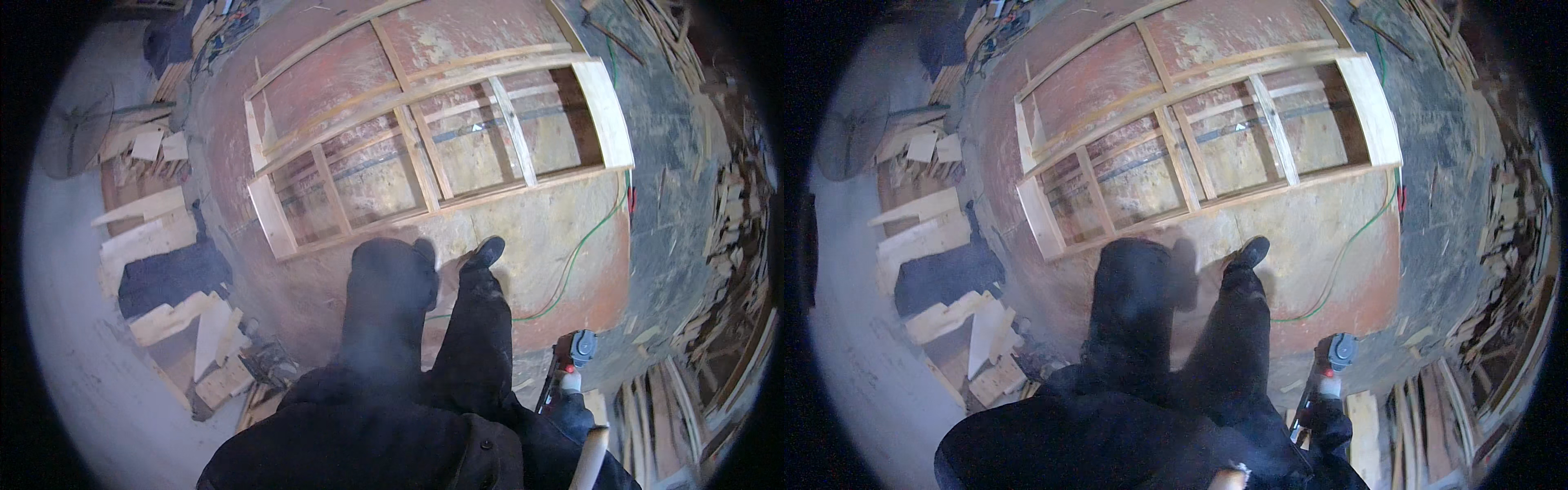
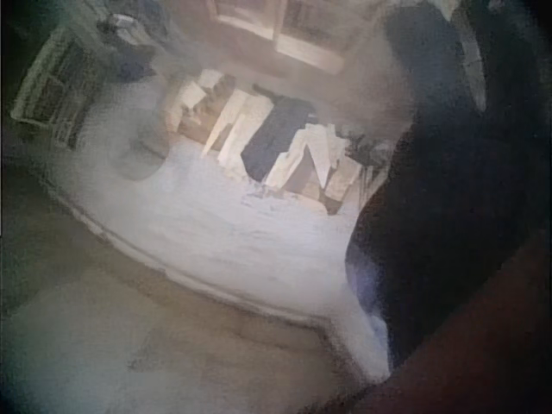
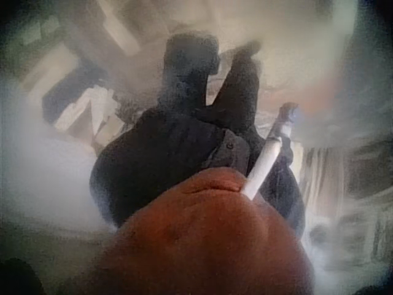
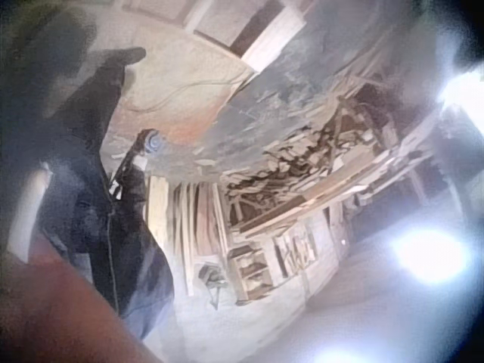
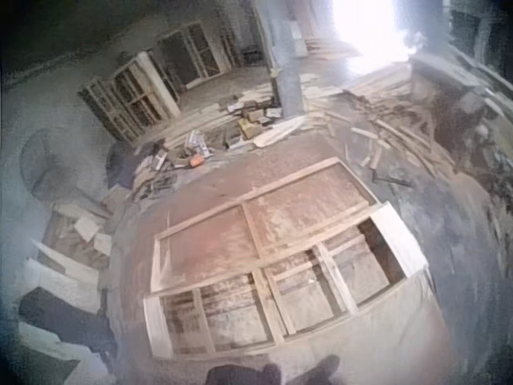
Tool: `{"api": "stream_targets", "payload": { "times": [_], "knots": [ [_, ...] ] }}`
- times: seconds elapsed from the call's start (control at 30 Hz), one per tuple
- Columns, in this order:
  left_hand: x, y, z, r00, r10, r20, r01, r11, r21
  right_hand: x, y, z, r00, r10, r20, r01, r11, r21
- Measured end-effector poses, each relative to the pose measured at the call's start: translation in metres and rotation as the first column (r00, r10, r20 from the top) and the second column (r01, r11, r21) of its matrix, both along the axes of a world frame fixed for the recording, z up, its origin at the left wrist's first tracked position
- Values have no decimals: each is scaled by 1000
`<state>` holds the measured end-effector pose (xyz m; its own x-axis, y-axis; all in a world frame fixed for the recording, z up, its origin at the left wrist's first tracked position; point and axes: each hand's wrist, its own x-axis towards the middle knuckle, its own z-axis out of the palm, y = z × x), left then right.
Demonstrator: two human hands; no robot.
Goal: The person uses a pneumatic nail gun to fasten wooden planks and boards into a rectangular frame on the floor. They repeatedly position pieces, align them, and drive nails to secure the structure.
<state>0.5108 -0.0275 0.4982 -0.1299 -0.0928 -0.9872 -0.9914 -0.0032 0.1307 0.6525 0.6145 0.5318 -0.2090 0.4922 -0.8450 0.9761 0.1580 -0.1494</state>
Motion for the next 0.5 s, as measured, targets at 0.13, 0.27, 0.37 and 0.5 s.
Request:
{"api": "stream_targets", "payload": {
  "times": [0.13,0.27,0.37,0.5],
  "knots": [
    [-20,21,-10,995,94,-25,-93,995,17,-112,26,53,999,-36,16,38,996,-84],
    [-52,38,-26,978,203,-42,-202,979,39,-178,46,59,896,396,-200,-408,913,-18],
    [-88,53,-36,954,294,-51,-291,955,61,-226,58,70,845,525,-103,-532,845,-56],
    [-155,77,-48,912,410,-26,-406,908,103,-332,50,83,684,667,294,-669,735,-113]
  ]
}}
